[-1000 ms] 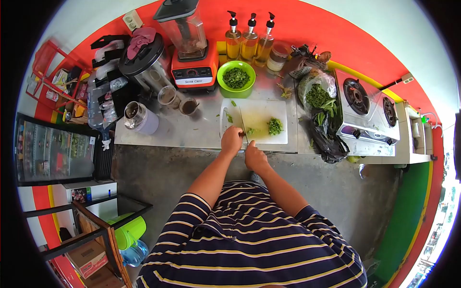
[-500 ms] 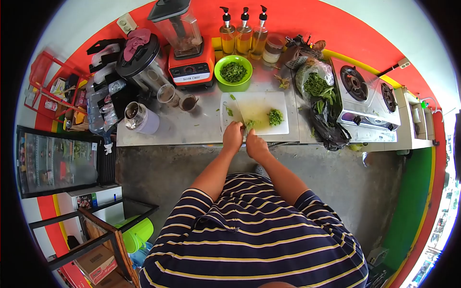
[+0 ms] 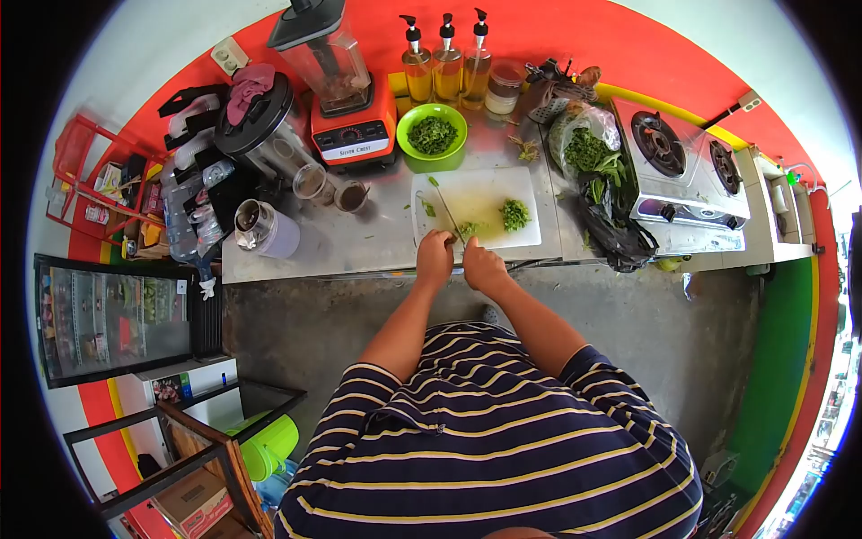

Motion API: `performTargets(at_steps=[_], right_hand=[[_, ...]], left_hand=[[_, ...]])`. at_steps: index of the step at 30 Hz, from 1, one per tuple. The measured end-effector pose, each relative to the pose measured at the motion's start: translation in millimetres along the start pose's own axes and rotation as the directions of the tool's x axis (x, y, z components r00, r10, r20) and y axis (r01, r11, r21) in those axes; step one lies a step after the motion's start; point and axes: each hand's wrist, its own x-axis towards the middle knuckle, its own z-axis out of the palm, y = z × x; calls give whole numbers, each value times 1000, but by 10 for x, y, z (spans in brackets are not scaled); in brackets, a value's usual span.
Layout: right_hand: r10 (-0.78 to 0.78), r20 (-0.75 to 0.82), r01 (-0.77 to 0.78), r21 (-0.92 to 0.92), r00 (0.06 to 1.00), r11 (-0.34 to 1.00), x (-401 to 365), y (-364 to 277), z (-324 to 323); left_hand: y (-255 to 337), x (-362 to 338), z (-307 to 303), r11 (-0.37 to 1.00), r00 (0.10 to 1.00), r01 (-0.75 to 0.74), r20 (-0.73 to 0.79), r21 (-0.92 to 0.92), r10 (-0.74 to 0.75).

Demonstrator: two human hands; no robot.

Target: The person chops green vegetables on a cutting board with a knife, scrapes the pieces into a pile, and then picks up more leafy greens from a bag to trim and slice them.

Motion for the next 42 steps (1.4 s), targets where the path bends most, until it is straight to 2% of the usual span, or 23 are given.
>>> performTargets(at_steps=[3, 6, 8, 11, 17, 22, 26, 30, 34, 38, 42], right_hand=[[32, -9, -32, 20, 999, 999, -117, -56, 70], [62, 46, -64, 41, 997, 997, -140, -76, 108], [41, 37, -43, 53, 998, 998, -55, -35, 80], [27, 24, -29, 65, 999, 998, -28, -17, -59], [60, 131, -70, 75, 990, 995, -177, -88, -43], [-20, 66, 13, 106, 998, 994, -26, -10, 24], [-14, 52, 8, 115, 999, 993, -105, 152, 37], [72, 13, -73, 183, 997, 980, -178, 418, -38], [158, -57, -143, 212, 986, 967, -178, 625, -168], [132, -88, -112, 203, 987, 973, -85, 699, -159], [36, -96, -14, 223, 995, 975, -54, 527, -166]], left_hand=[[-31, 31, 22, 998, 999, 35, 10, 61, -36], [-41, 17, 38, 995, 995, 93, -31, 38, -92], [-22, 21, 10, 985, 985, 171, 17, 8, -171], [-22, -3, -3, 985, 985, 174, 28, -22, -173], [18, -28, 8, 973, 974, 225, 10, 53, -226], [150, -52, -85, 970, 979, 196, 27, 142, -202], [112, -33, -29, 967, 982, 180, 24, 178, -188], [168, 75, 100, 965, 986, 168, -18, 200, -168], [286, 275, 242, 980, 998, 52, 25, 193, -58], [333, 323, 283, 984, 997, -32, 69, 176, 20], [216, 238, 95, 988, 999, -39, 22, 147, 36]])
